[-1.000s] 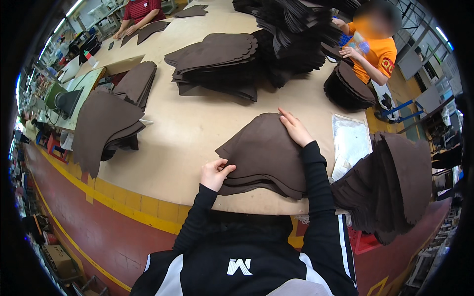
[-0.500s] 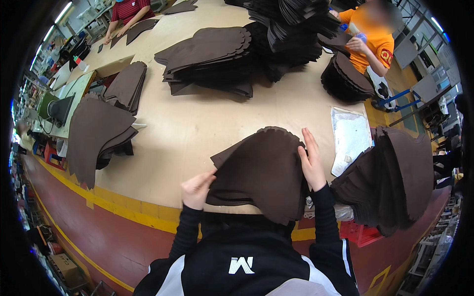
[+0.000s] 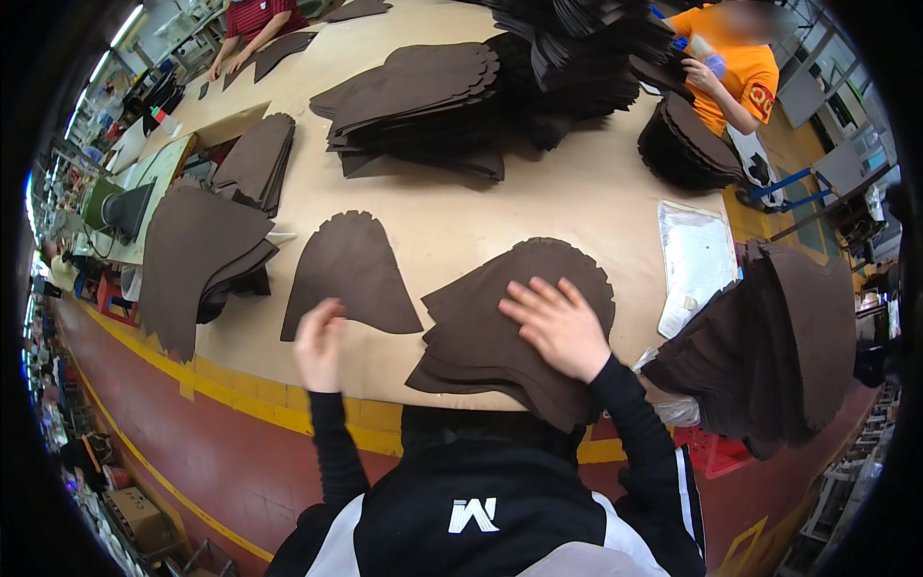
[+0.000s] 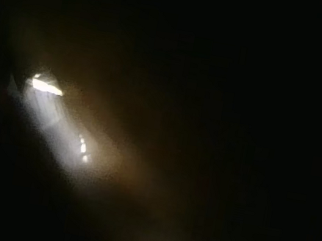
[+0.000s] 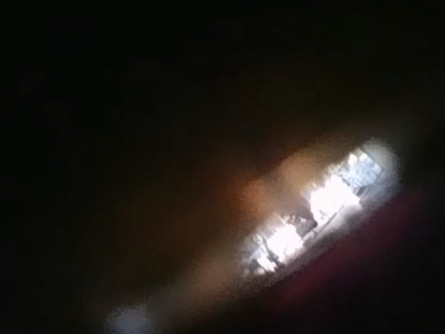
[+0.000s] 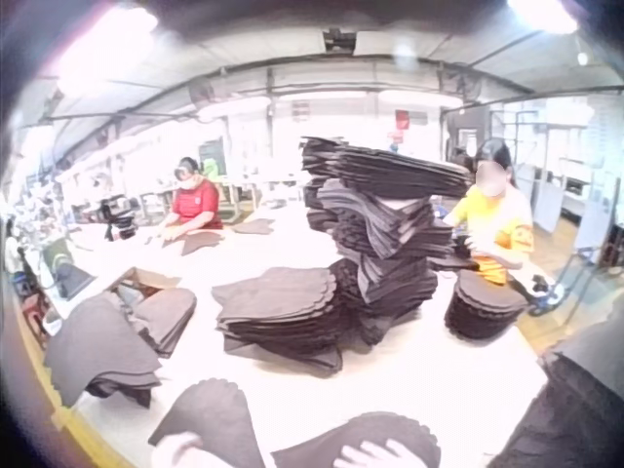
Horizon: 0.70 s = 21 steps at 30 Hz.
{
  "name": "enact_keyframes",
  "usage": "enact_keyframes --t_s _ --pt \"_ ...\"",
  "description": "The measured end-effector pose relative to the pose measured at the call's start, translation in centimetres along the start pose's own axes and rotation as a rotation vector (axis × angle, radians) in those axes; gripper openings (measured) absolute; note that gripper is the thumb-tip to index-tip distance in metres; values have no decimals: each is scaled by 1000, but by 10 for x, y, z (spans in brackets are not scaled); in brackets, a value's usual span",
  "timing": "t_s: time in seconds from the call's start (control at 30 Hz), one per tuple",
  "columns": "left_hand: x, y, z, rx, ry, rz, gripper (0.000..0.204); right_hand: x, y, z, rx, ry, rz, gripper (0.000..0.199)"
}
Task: The person repeatedly picks up brown fabric pieces from a table and stacks them into neat piles. They align edges and smooth the stacks by hand. Coworkers are visible in the background performing similar tasks.
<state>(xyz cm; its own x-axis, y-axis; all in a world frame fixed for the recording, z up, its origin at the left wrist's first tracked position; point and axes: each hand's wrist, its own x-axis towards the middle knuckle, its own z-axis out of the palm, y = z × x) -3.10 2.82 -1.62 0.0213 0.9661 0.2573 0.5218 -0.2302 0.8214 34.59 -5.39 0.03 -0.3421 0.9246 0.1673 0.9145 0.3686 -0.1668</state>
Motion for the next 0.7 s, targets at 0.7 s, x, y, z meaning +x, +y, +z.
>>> enact_keyframes --t_s 0.7 --pt "38 -30 -17 18 233 -25 19 -61 -34 -21 213 -105 -43 51"
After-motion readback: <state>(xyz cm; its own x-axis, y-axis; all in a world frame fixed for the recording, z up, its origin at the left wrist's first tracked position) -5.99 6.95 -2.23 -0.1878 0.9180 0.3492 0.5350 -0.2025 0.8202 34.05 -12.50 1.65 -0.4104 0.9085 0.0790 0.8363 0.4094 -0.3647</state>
